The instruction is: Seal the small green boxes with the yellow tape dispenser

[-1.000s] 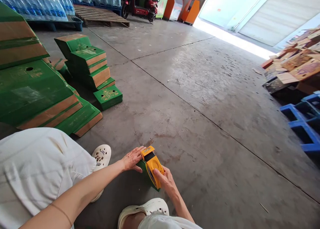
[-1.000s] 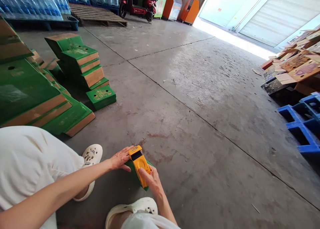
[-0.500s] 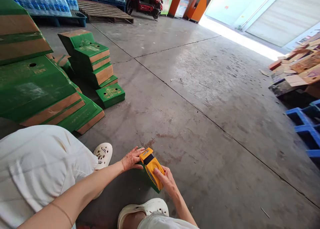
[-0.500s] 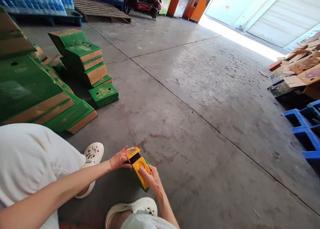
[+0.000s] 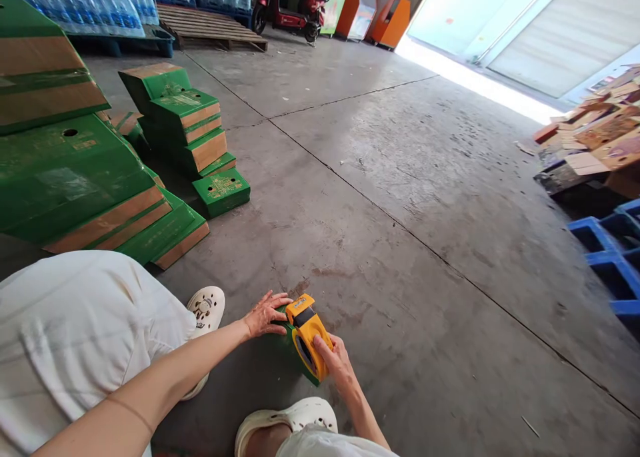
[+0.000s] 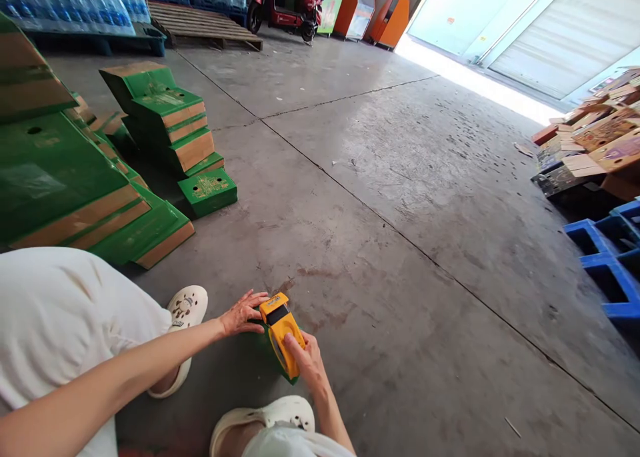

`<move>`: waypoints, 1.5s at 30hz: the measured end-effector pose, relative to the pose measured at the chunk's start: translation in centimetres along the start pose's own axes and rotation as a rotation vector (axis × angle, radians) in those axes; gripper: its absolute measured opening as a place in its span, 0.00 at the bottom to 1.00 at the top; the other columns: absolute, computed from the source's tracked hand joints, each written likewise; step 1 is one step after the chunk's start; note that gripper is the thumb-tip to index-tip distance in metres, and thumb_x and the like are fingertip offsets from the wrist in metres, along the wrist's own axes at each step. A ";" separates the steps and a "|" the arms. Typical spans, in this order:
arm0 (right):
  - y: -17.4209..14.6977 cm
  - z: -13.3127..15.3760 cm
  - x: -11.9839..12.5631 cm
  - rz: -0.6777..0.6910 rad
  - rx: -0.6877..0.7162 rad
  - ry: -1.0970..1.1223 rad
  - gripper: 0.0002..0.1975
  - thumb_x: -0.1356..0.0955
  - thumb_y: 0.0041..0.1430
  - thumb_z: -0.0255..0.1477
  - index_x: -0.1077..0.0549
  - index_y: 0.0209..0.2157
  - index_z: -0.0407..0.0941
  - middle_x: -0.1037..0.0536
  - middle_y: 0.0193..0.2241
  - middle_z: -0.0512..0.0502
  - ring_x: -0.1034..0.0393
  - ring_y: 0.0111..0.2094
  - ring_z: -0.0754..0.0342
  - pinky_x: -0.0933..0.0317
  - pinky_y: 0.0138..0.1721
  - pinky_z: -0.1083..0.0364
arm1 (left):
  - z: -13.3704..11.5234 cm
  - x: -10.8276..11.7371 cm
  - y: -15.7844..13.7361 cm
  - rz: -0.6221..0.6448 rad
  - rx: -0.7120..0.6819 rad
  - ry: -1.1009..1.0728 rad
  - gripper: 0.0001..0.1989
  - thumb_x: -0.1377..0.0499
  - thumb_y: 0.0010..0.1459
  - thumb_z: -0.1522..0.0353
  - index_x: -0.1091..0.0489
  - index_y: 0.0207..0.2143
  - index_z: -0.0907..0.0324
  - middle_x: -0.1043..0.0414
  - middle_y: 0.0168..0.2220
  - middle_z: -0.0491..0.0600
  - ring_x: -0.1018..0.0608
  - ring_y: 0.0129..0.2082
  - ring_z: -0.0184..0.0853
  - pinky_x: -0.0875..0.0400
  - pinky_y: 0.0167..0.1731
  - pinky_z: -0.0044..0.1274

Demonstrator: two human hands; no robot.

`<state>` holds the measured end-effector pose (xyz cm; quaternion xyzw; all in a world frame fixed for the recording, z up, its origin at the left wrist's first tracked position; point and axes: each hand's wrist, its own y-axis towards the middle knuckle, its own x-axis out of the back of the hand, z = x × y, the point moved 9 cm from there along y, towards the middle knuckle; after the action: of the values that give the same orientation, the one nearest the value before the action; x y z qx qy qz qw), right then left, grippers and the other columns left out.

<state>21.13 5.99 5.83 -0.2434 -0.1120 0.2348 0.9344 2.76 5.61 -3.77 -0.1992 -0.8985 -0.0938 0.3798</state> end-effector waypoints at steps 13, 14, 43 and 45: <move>0.5 -0.7 0.9 -0.133 0.019 0.084 0.37 0.26 0.47 0.66 0.24 0.28 0.42 0.29 0.21 0.49 0.39 0.24 0.55 0.45 0.26 0.55 | -2.3 -0.5 -0.4 -0.003 -0.097 0.208 0.47 0.22 0.44 0.47 0.27 0.66 0.44 0.43 0.75 0.59 0.41 0.74 0.61 0.49 0.72 0.56; 0.4 -0.8 1.5 -0.175 0.019 0.113 0.38 0.27 0.46 0.67 0.24 0.28 0.42 0.28 0.22 0.48 0.38 0.24 0.54 0.43 0.26 0.54 | -2.5 -0.6 -0.4 0.001 -0.103 0.219 0.50 0.21 0.42 0.46 0.29 0.67 0.44 0.45 0.75 0.60 0.42 0.74 0.62 0.48 0.71 0.57; -1.9 -1.9 -1.3 -0.083 0.083 -1.372 0.53 0.20 0.54 0.35 0.43 0.76 0.53 0.29 0.64 0.27 0.31 0.63 0.30 0.31 0.58 0.43 | -4.8 0.2 -0.2 0.044 -0.111 0.343 0.42 0.27 0.53 0.46 0.29 0.66 0.51 0.43 0.74 0.64 0.41 0.74 0.60 0.47 0.72 0.53; -2.0 -1.5 -1.4 -0.075 0.079 -1.374 0.52 0.20 0.53 0.36 0.41 0.76 0.52 0.29 0.64 0.26 0.32 0.64 0.30 0.33 0.60 0.42 | -5.2 -0.9 0.0 0.104 -0.117 0.352 0.56 0.24 0.44 0.43 0.36 0.71 0.53 0.46 0.75 0.67 0.45 0.75 0.64 0.52 0.72 0.55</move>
<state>21.19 3.19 5.39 -0.0009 -0.6786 0.3073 0.6671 6.62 3.69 -0.81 -0.2476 -0.7996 -0.1593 0.5234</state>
